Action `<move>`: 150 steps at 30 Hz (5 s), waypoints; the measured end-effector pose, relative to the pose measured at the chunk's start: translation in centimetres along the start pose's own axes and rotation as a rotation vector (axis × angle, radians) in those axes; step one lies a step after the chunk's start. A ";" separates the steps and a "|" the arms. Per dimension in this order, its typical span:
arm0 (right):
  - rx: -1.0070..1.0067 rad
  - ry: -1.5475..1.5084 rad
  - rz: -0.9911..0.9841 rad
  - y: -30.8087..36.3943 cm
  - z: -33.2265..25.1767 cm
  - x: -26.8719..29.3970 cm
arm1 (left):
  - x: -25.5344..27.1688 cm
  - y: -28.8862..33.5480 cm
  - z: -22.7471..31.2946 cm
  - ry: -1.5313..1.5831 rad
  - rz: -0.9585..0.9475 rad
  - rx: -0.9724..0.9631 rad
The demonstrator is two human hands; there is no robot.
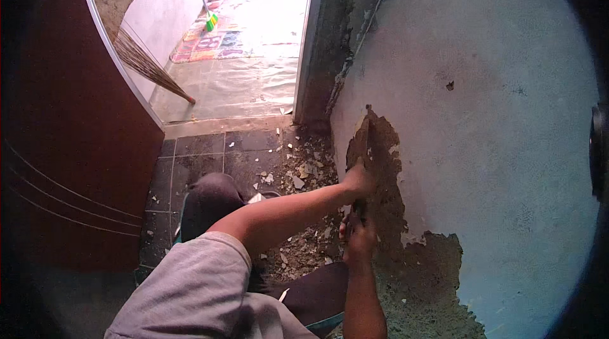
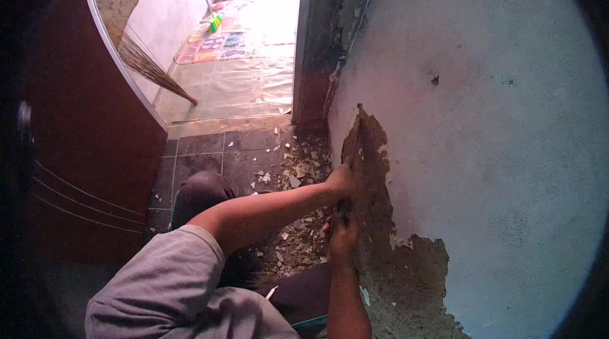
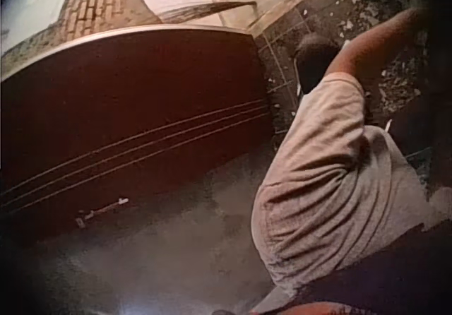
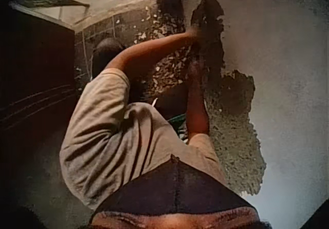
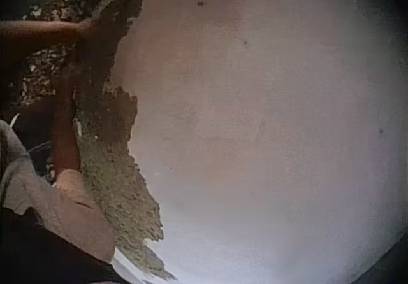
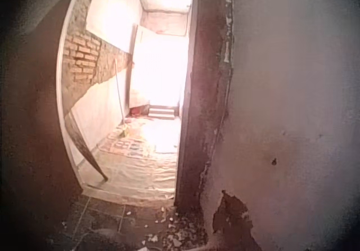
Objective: The person scrapes old plaster or paint from a wall using a metal scraping tool.
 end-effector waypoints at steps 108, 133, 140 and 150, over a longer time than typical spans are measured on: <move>-0.150 0.141 0.069 -5.6 -1.4 1.5 | 0.4 -2.6 -2.4 0.555 0.403 0.095; -0.150 0.108 0.080 -2.8 -0.5 2.3 | -2.5 -2.4 -3.7 0.580 0.386 0.065; -0.113 0.148 0.171 -6.9 1.9 3.8 | -1.9 -4.6 -4.7 0.498 0.341 0.156; -0.195 0.043 0.049 -8.8 1.0 3.0 | -1.2 -6.6 -5.2 0.445 0.427 0.138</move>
Point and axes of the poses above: each hand's wrist, its own y-axis away from the middle knuckle, its own x-axis out of the back of the hand, z = x × y, the point moved 5 cm from there along -y, towards the middle knuckle, and after that the axes turned 7 degrees about -z, right-handed, at the moved point
